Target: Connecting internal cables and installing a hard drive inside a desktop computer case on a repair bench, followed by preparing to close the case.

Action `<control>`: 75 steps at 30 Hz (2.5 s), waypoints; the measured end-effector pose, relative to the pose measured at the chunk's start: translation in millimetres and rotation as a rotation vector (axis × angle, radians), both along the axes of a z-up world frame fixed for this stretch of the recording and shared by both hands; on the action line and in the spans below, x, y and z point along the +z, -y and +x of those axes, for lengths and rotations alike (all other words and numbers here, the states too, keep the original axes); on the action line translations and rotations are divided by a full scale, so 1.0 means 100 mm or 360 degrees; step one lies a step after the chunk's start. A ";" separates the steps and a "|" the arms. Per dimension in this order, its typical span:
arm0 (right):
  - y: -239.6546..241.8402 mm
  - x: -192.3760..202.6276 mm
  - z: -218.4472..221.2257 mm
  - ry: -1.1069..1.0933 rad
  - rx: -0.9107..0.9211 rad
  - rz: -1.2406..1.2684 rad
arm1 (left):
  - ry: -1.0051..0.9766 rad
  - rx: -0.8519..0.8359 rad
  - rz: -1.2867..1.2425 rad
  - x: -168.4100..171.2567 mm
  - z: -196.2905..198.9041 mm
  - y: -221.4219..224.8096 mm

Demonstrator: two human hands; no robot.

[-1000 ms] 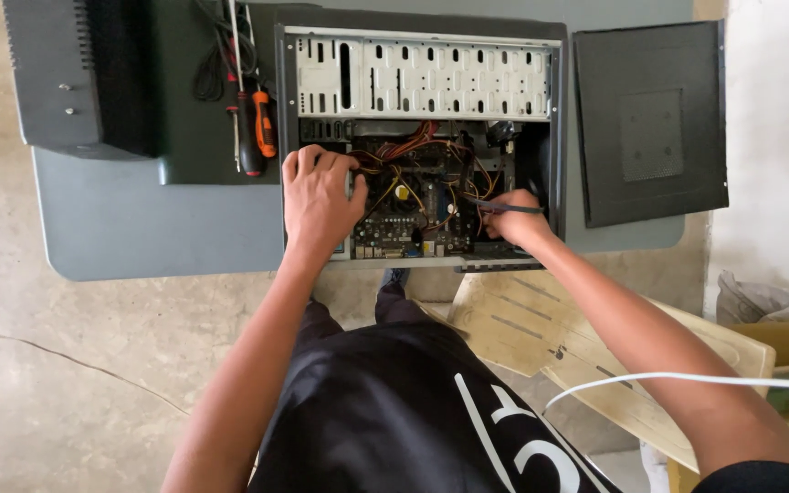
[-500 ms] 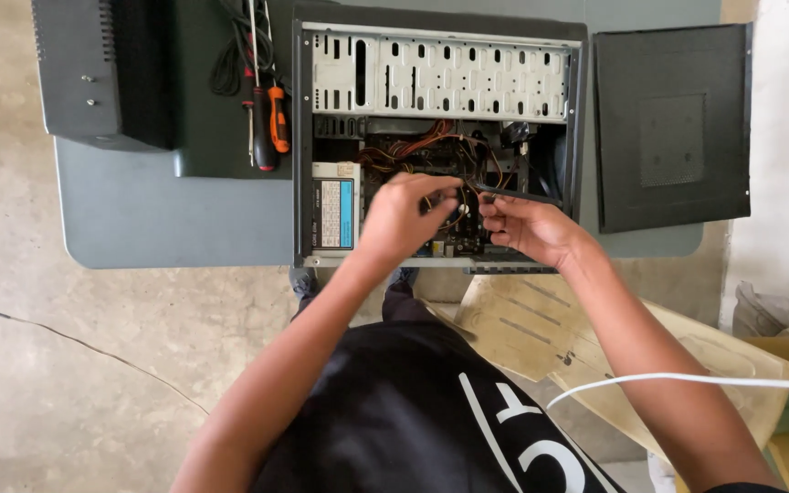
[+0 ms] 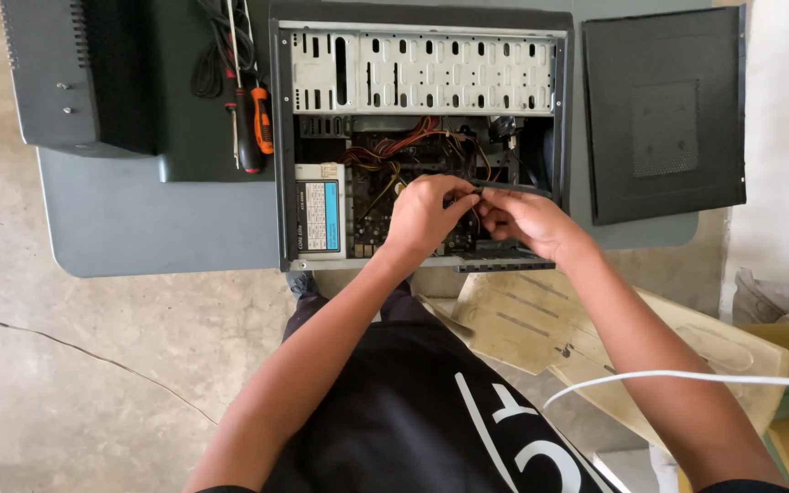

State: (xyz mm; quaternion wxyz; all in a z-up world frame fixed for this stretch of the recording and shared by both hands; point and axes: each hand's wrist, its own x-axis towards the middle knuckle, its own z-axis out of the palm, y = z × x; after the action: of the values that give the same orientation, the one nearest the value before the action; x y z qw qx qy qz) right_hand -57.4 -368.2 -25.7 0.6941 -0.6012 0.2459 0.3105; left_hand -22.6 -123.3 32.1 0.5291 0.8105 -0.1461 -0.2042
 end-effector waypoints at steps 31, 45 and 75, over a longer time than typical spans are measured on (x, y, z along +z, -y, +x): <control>0.30 -0.75 0.47 0.0843 0.2277 -0.2342 | 0.0976 0.0448 0.0812 -0.05 0.60 -1.57; -0.13 -0.30 0.44 0.0558 0.1767 -0.1960 | 0.0963 0.0458 0.0784 -0.21 0.58 -1.58; -0.18 -0.38 0.39 0.0699 0.1804 -0.1866 | 0.1098 0.0484 0.0656 -0.03 0.56 -1.57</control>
State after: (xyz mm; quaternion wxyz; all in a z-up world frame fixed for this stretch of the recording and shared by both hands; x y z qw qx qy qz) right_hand -18.8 -350.4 -63.7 0.0409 -0.9432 -0.1120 0.3100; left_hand 33.0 33.3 29.1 0.3003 0.9324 -0.1495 0.1343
